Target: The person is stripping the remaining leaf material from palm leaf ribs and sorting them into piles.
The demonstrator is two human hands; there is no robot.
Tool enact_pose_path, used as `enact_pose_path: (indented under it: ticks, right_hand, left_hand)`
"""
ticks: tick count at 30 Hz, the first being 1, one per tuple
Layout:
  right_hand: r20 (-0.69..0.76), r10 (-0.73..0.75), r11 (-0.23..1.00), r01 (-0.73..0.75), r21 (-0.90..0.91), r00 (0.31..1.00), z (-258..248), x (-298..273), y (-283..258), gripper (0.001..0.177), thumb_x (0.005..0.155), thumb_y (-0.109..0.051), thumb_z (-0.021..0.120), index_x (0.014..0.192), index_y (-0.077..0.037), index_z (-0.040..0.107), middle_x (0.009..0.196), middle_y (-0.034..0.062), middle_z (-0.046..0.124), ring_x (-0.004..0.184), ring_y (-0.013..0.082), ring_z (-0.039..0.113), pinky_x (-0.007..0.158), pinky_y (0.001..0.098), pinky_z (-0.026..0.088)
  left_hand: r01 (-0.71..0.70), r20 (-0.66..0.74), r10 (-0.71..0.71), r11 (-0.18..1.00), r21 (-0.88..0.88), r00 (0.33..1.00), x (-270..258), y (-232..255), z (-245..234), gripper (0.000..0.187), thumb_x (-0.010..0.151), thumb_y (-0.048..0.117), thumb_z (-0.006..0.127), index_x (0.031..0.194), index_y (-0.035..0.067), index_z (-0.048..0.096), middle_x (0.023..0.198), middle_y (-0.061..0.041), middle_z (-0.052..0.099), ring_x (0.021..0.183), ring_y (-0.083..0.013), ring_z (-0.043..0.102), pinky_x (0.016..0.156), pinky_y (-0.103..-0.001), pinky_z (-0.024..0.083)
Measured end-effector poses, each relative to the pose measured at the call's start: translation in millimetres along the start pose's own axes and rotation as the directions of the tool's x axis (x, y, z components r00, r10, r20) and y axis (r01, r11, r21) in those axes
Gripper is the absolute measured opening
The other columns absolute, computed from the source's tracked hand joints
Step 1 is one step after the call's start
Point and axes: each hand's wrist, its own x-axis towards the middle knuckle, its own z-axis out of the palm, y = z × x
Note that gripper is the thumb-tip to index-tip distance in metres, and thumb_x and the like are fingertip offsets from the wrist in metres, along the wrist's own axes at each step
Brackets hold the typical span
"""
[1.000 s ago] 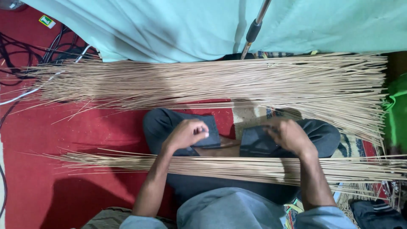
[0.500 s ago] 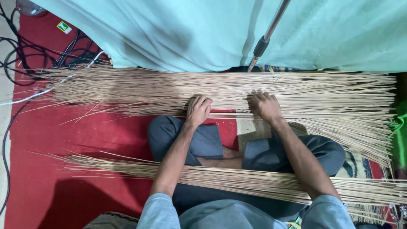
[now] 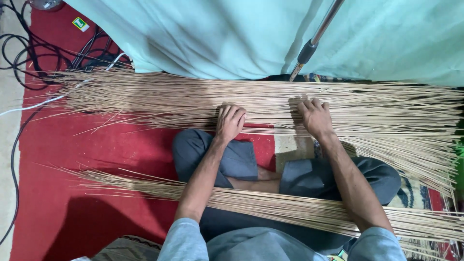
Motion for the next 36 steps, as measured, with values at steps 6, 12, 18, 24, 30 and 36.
enact_pose_path:
  ticks: [6,12,18,24,30,36]
  right_hand:
    - [-0.316,-0.041,0.998,0.055,0.035,0.948,-57.5,-5.5,12.9,0.022,0.096,-0.011,0.056,0.109,-0.026,0.066,0.107,-0.0034,0.061,0.111,0.0207,0.055,0.093,0.0395,0.045]
    - [-0.579,0.01,0.999,0.01,0.032,0.815,-153.0,-33.7,28.5,0.037,0.095,-0.002,0.064,0.117,-0.028,0.076,0.112,-0.003,0.063,0.111,0.0216,0.058,0.086,0.0343,0.043]
    - [-0.646,0.136,0.984,-0.027,0.176,0.751,-239.3,-71.2,7.6,0.013,0.111,0.008,0.075,0.118,-0.002,0.076,0.118,0.0098,0.069,0.102,0.0242,0.049,0.096,0.0372,0.033]
    - [-0.584,0.112,0.973,0.031,0.229,0.804,-227.5,-89.6,6.7,0.023,0.107,0.006,0.072,0.127,-0.004,0.077,0.1,0.0097,0.067,0.092,0.022,0.051,0.103,0.0432,0.031]
    - [-0.574,-0.011,0.899,0.259,0.352,0.819,-261.1,-92.8,-74.6,0.033,0.095,-0.021,0.075,0.127,-0.013,0.07,0.115,0.0054,0.069,0.109,0.0206,0.059,0.116,0.0543,0.029]
    - [-0.72,-0.082,0.828,0.449,0.335,0.689,-301.6,-93.2,-137.8,0.026,0.085,-0.005,0.077,0.111,-0.007,0.076,0.104,0.0046,0.071,0.087,0.0186,0.058,0.098,0.0476,0.043]
  left_hand:
    - [0.032,-0.051,-0.031,0.999,0.01,0.998,27.2,1.8,-32.8,0.011,0.098,0.019,0.063,0.107,0.018,0.07,0.097,0.0,0.06,0.088,-0.0223,0.061,0.075,-0.037,0.044]
    - [-0.069,-0.152,0.073,0.997,0.032,0.986,60.3,9.4,-112.2,0.018,0.102,0.019,0.059,0.114,0.016,0.072,0.091,0.0,0.061,0.084,-0.0211,0.064,0.077,-0.035,0.046]
    - [0.037,-0.214,0.031,0.951,0.308,0.976,41.7,29.8,-197.9,0.026,0.092,0.006,0.074,0.116,0.014,0.076,0.089,-0.001,0.066,0.076,-0.0145,0.056,0.074,-0.035,0.046]
    - [-0.009,-0.266,0.102,0.944,0.33,0.959,44.7,67.6,-246.4,0.033,0.085,-0.005,0.075,0.111,0.015,0.077,0.086,-0.003,0.056,0.067,-0.0153,0.048,0.06,-0.034,0.041]
    - [-0.068,-0.257,0.152,0.949,0.308,0.954,65.6,103.0,-269.1,0.03,0.084,-0.005,0.071,0.106,0.015,0.077,0.086,-0.004,0.055,0.064,-0.0154,0.045,0.057,-0.033,0.036]
    - [-0.095,-0.256,0.185,0.94,0.326,0.949,68.0,118.5,-283.2,0.028,0.084,-0.003,0.068,0.103,0.015,0.076,0.085,-0.006,0.056,0.065,-0.0165,0.048,0.056,-0.033,0.039]
